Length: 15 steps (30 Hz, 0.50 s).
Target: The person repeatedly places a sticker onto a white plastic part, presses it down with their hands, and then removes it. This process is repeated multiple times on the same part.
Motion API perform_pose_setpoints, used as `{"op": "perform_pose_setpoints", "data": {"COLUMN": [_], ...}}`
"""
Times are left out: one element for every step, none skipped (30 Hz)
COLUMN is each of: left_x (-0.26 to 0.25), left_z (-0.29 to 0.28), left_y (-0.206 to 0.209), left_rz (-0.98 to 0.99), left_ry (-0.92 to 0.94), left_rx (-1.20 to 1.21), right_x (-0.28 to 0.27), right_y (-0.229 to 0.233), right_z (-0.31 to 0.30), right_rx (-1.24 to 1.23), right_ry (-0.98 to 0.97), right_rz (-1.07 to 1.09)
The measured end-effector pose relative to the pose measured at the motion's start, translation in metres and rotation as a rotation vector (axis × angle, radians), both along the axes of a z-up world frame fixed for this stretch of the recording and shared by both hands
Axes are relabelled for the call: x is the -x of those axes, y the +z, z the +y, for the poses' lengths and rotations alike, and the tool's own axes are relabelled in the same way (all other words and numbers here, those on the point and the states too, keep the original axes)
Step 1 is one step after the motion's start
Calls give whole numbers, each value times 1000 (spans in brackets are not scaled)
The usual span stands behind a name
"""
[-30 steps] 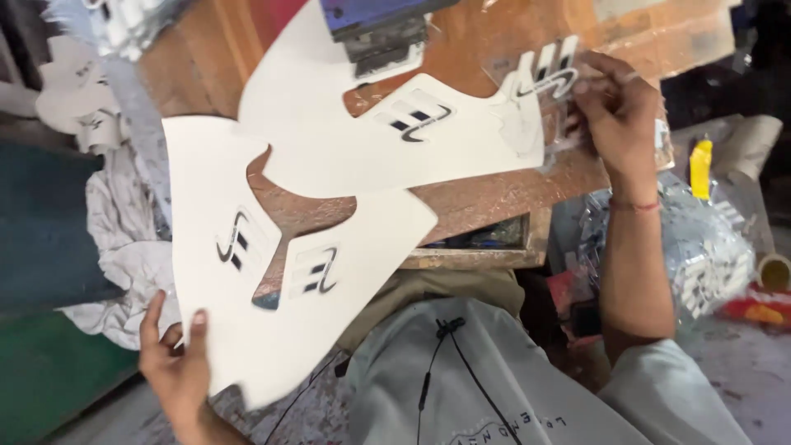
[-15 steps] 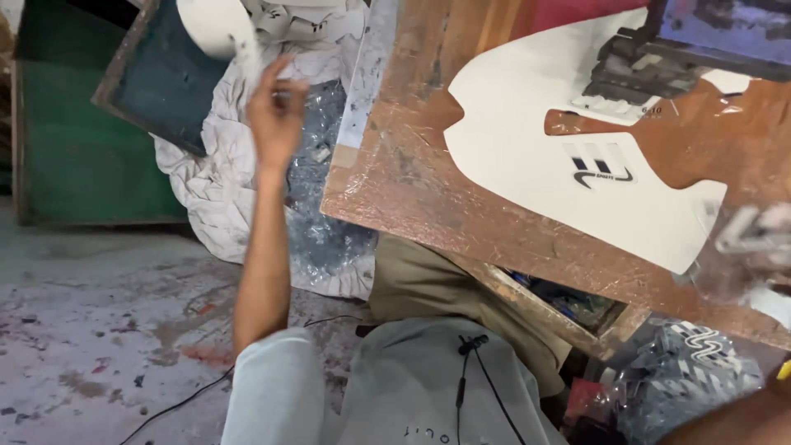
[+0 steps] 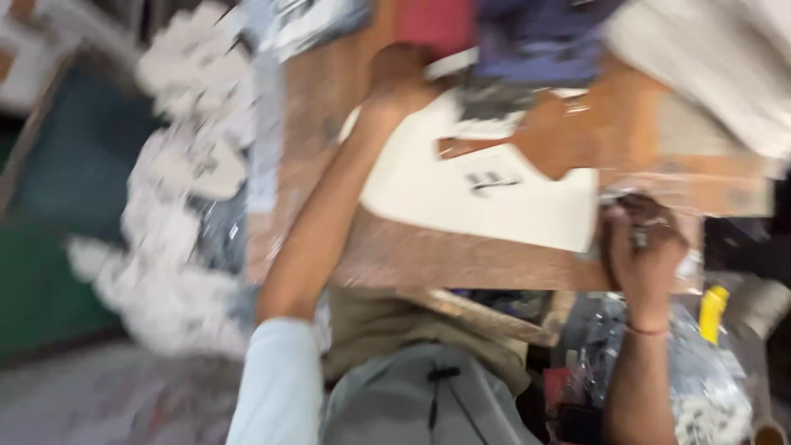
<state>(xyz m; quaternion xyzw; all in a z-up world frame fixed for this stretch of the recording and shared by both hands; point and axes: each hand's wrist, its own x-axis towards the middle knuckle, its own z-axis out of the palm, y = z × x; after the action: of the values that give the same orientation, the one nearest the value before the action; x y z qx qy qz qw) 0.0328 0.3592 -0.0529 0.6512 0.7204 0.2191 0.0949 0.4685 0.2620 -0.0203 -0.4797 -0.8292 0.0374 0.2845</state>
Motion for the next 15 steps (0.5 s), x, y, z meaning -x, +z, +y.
{"op": "perform_pose_setpoints", "data": {"left_x": [-4, -6, -6, 1, 10, 17, 26, 38, 58, 81, 105, 110, 115, 120, 128], "left_z": [3, 1, -8, -21, -32, -62, -93, -125, -150, -173, -196, -210, -225, -242, -252], "left_y": [2, 0, 3, 4, 4, 24, 44, 63, 43, 25, 6, 13, 19, 25, 23], "left_rz": [-27, -49, -49, -57, -66, -65, -173, -281, -281, -48, 184, 188, 167, 148, 153], "left_ry": [37, 73, 15, 50, 84, 63, 136, 217, 205, 218, 233, 236, 279, 317, 314], "left_rx": [48, 109, 90, 81, 72, 65, 15, -30, -33, -14, 5, 1, 85, 173, 176], "right_x": [1, 2, 3, 5, 8, 5, 4, 4, 0, 0, 0, -27, -53, -81, -131], "right_y": [3, 4, 7, 11, 14, 26, 37, 48, 78, 109, 140, 145, 150, 153, 119], "right_z": [1, -1, 2, 9, 16, 16, 16, 18, 14, 15, 14, 51, 88, 121, 156], "right_rx": [8, 26, 3, -27, -54, -62, -62, -59, -63, -255, -447, -449, -256, -31, -26], "right_ry": [-49, -98, -154, -164, -174, -195, -160, -117, -129, -135, -132, -130, -455, -767, -771], "right_rz": [50, 105, 104, 45, -15, -14, -14, -13, -13, 27, 66, 71, 116, 154, 157]}}
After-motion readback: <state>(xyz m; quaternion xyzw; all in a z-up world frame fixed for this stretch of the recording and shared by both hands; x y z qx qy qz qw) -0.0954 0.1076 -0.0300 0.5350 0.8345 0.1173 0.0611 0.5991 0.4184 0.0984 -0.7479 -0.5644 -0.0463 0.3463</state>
